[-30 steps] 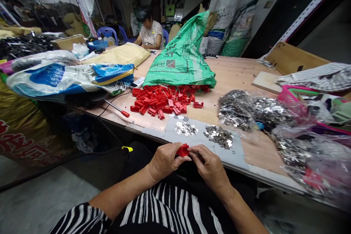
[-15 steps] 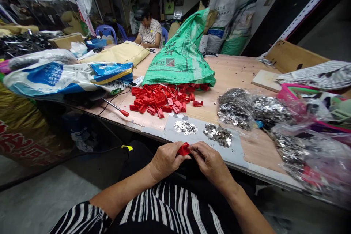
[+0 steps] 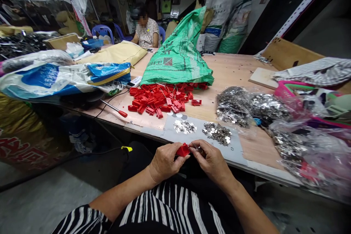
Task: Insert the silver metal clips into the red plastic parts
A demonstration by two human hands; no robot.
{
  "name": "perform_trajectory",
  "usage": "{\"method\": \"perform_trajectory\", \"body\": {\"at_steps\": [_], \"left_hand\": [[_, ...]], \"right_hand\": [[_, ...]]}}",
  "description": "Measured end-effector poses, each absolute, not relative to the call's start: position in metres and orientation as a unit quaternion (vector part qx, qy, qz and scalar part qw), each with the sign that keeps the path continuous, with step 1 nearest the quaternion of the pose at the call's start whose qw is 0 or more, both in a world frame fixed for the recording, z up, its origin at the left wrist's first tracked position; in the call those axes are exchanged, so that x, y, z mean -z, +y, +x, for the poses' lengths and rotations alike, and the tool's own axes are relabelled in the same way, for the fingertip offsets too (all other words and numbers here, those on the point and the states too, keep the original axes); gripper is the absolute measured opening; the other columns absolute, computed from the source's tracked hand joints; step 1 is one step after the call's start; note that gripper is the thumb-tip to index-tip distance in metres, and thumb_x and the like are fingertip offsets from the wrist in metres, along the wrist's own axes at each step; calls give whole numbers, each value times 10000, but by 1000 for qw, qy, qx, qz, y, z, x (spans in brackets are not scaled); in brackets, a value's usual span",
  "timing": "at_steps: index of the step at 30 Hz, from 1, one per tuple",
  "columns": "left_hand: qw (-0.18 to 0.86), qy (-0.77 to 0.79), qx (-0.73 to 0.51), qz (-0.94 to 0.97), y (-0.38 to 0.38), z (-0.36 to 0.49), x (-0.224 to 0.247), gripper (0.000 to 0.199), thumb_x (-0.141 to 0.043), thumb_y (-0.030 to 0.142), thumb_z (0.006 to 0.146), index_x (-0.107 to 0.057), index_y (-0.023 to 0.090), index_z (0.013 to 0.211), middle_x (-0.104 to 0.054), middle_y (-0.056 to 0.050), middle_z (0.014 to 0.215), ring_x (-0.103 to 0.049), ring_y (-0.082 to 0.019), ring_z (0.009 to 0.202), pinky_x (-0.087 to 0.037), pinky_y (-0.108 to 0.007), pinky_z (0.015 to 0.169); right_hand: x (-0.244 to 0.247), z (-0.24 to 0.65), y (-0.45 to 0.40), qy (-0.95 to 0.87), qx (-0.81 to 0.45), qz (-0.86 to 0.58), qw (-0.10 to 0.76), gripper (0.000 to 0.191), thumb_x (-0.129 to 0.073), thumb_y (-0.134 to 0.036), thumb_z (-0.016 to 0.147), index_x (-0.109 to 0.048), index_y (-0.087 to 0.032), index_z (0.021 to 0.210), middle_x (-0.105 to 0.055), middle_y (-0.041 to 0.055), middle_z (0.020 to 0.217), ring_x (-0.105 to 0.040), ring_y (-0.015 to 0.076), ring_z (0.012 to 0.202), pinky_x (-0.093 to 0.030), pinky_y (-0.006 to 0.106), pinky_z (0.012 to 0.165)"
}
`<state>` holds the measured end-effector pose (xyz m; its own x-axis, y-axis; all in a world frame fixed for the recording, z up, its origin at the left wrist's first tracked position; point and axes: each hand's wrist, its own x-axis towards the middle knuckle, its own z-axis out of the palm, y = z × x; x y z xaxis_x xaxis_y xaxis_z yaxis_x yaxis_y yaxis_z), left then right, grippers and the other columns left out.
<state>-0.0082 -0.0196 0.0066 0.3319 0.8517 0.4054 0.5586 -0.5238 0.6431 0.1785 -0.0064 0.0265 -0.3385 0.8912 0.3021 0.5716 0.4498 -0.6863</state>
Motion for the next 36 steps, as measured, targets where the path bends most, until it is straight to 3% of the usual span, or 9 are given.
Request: {"method": "perform_trajectory", "body": {"at_steps": [13, 26, 31, 36], "left_hand": [[139, 439, -419, 783, -14, -7, -3, 221, -588, 301, 857, -576, 169, 1034, -687, -40, 823, -657, -162, 725, -524, -260, 691], [147, 407, -442, 786, -14, -9, 2, 276, -587, 289, 867, -574, 163, 1113, -708, -67, 927, -669, -179, 786, -550, -284, 713], [122, 397, -450, 790, -13, -8, 5, 300, -596, 286, 864, -565, 154, 1132, -710, -80, 958, -676, -193, 841, -555, -306, 780], [133, 405, -444, 788, -13, -6, 6, 278, -584, 272, 871, -560, 165, 1126, -703, -70, 936, -665, -183, 808, -547, -289, 732]], "right_hand": [[-23, 178, -4, -732, -314, -517, 312, 159, -490, -343, 922, -566, -218, 860, -583, -18, 720, -496, 142, 617, -382, 251, 599], [-5, 181, 2, -650, -458, -503, 341, 285, -529, -480, 883, -536, -201, 829, -497, -25, 717, -439, 134, 654, -372, 239, 610], [-10, 180, 0, -666, -415, -527, 326, 268, -546, -456, 868, -545, -201, 784, -491, -32, 683, -434, 134, 641, -363, 240, 603], [-23, 174, -8, -691, -361, -544, 310, 235, -504, -400, 890, -557, -203, 775, -521, -30, 659, -444, 134, 609, -350, 243, 582]]}}
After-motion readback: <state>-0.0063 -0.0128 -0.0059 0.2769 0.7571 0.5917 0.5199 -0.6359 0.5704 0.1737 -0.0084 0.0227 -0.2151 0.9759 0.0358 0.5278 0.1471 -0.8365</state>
